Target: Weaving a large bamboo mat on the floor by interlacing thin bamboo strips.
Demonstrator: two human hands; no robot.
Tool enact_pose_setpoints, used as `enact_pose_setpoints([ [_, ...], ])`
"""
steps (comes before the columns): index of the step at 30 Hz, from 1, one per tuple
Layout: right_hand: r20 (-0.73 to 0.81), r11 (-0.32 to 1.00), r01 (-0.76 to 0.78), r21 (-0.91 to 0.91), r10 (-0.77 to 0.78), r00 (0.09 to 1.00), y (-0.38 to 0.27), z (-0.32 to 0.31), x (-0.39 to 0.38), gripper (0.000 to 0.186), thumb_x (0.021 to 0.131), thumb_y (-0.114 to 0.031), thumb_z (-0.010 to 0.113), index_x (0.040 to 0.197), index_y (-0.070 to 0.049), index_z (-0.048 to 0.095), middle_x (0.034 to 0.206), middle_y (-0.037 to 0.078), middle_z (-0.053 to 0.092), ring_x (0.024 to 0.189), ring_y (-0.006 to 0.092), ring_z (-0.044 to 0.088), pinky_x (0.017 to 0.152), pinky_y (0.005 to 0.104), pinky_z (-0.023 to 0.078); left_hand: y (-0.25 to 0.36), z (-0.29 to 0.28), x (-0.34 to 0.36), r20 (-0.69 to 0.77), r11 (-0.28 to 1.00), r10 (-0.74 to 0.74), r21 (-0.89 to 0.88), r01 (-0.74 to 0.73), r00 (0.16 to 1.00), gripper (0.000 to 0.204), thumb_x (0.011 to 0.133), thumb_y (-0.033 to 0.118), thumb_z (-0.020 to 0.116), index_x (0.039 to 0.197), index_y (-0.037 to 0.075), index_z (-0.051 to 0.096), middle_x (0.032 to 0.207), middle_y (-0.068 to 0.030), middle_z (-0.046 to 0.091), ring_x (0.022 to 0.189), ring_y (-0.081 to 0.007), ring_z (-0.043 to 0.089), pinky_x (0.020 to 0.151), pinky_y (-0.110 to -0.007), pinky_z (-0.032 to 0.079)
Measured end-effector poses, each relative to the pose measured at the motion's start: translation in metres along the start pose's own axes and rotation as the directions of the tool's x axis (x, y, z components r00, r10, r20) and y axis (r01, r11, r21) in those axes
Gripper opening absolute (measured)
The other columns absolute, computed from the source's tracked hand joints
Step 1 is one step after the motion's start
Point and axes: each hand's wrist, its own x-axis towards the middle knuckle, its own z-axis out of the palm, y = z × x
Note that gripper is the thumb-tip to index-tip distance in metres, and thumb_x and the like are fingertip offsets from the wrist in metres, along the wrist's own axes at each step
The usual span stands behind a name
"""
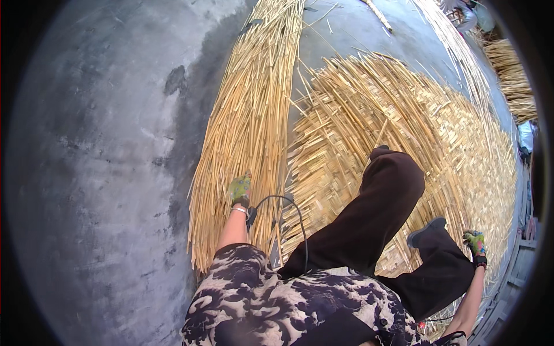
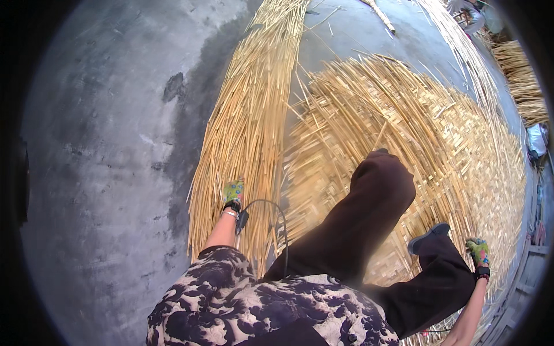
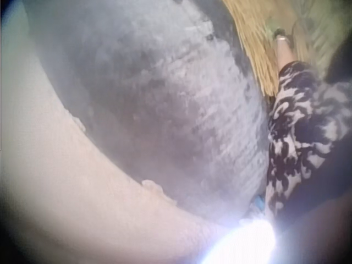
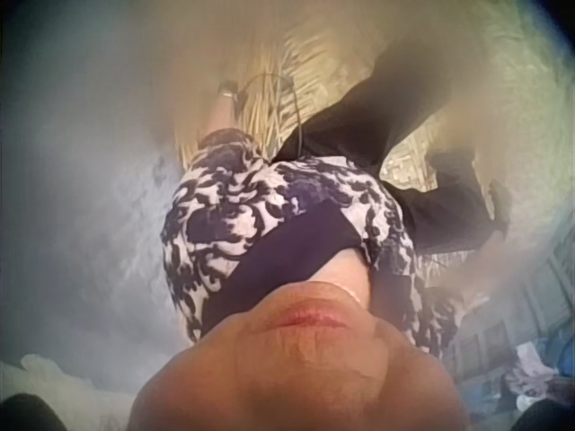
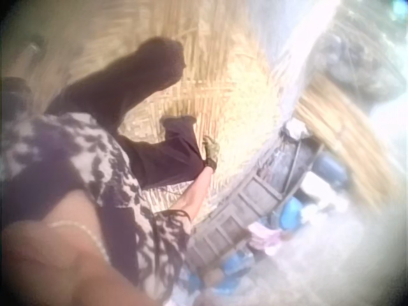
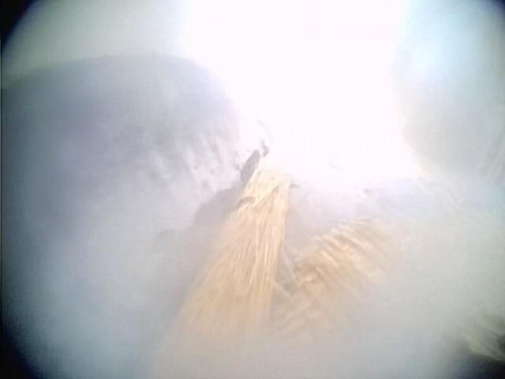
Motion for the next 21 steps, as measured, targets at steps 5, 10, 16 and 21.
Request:
enact_pose_setpoints([
  [5,-0.033,0.999,-0.053,-0.009,0.053,0.998,0.009,-0.008,-0.007,0.019,0.071,-0.009,0.053,0.086,0.0,0.061,0.067,0.005,0.059,0.048,0.0112,0.053,0.042,0.0217,0.036,-0.025,0.041,0.019,0.325,0.797,0.179,0.506,-0.331,0.929,0.029,0.082,0.03,0.045,0.093,0.009,0.062,0.098,-0.009,0.06,0.088,-0.026,0.058,0.075,-0.038,0.044],
  [10,-0.024,0.997,-0.081,0.001,0.082,0.996,0.022,-0.015,0.001,0.022,0.071,-0.012,0.055,0.089,-0.001,0.059,0.067,0.006,0.059,0.047,0.0128,0.053,0.041,0.0216,0.037,-0.061,0.084,0.011,0.421,0.598,0.325,0.602,-0.529,0.847,0.028,0.075,0.029,0.05,0.096,0.014,0.062,0.103,-0.0061,0.059,0.094,-0.0209,0.055,0.078,-0.032,0.043],
  [16,-0.064,0.989,-0.139,-0.057,0.135,0.989,0.029,-0.024,-0.01,0.022,0.072,-0.013,0.054,0.09,0.0,0.058,0.068,0.006,0.059,0.049,0.0139,0.054,0.043,0.0228,0.04,-0.037,0.107,-0.002,0.499,0.65,0.139,0.605,-0.46,0.855,0.031,0.073,0.03,0.052,0.098,0.015,0.061,0.104,-0.0053,0.058,0.097,-0.0199,0.054,0.08,-0.032,0.042],
  [21,-0.045,0.981,-0.188,-0.042,0.186,0.981,0.041,-0.027,-0.005,0.02,0.073,-0.011,0.054,0.089,0.0,0.059,0.067,0.007,0.059,0.05,0.0146,0.054,0.043,0.024,0.041,-0.017,0.11,-0.001,0.481,0.604,0.083,0.672,-0.428,0.873,0.033,0.072,0.032,0.053,0.1,0.015,0.06,0.105,-0.0046,0.057,0.099,-0.0191,0.053,0.082,-0.031,0.041],
])
